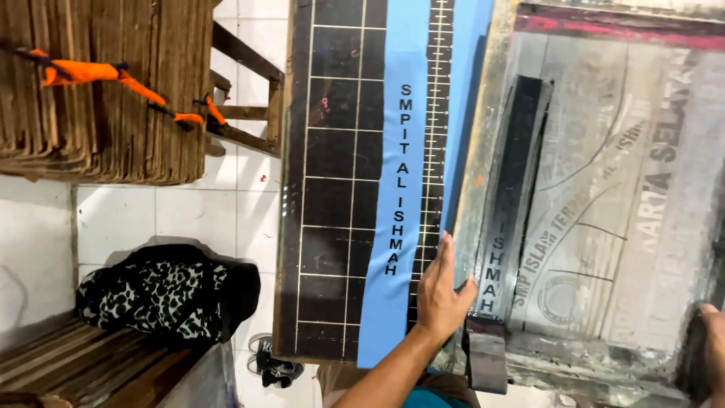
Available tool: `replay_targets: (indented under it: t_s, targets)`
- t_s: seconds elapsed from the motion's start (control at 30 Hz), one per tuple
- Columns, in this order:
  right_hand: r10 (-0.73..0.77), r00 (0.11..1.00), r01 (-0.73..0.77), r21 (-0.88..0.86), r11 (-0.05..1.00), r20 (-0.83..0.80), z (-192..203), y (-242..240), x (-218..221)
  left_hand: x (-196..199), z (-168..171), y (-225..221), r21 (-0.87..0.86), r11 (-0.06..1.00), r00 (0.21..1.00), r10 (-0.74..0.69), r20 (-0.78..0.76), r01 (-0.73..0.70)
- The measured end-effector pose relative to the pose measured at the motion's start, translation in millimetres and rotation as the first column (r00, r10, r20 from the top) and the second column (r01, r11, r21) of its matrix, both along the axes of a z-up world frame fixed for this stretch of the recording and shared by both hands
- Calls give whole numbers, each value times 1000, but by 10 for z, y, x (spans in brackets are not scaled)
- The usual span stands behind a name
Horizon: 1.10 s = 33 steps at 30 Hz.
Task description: Preparing a screen printing frame by applying tape and coating it with ink
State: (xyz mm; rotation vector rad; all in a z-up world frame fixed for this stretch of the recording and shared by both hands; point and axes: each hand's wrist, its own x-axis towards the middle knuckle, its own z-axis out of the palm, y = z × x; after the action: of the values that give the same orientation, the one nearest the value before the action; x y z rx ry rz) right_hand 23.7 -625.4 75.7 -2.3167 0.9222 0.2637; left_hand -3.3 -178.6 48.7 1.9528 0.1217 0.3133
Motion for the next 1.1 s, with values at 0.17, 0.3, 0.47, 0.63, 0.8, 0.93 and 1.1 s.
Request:
replay_targets:
  t_s: [0.17,0.3,0.47,0.63,0.8,0.93,1.1]
  targets:
    - [-132,991,132,105,986,-7,-1119,-1340,-129,63,-53,-92,-1,1000,989,-7,-145,7]
    - [-218,969,240,260,935,-113,-1135,-1347,19,156,-49,-206,26,999,993,31,-116,-28]
    - [-171,985,170,133,976,-6,-1230,-1562,-43,252,-108,-331,33,999,998,2,-67,0]
    - [87,962,-60,-109,992,258,-819,-900,154,297,-227,-208,150,989,998,11,-60,-2]
    - [213,879,-215,-43,976,428,-741,-334,405,261,-133,122,158,987,949,50,-310,-1]
    - [185,884,-205,1,979,429,-701,-53,585,205,-195,184,160,987,953,73,-294,-26]
    - [212,877,-242,14,970,431,-779,-27,661,212,-197,205,165,985,960,99,-260,-56]
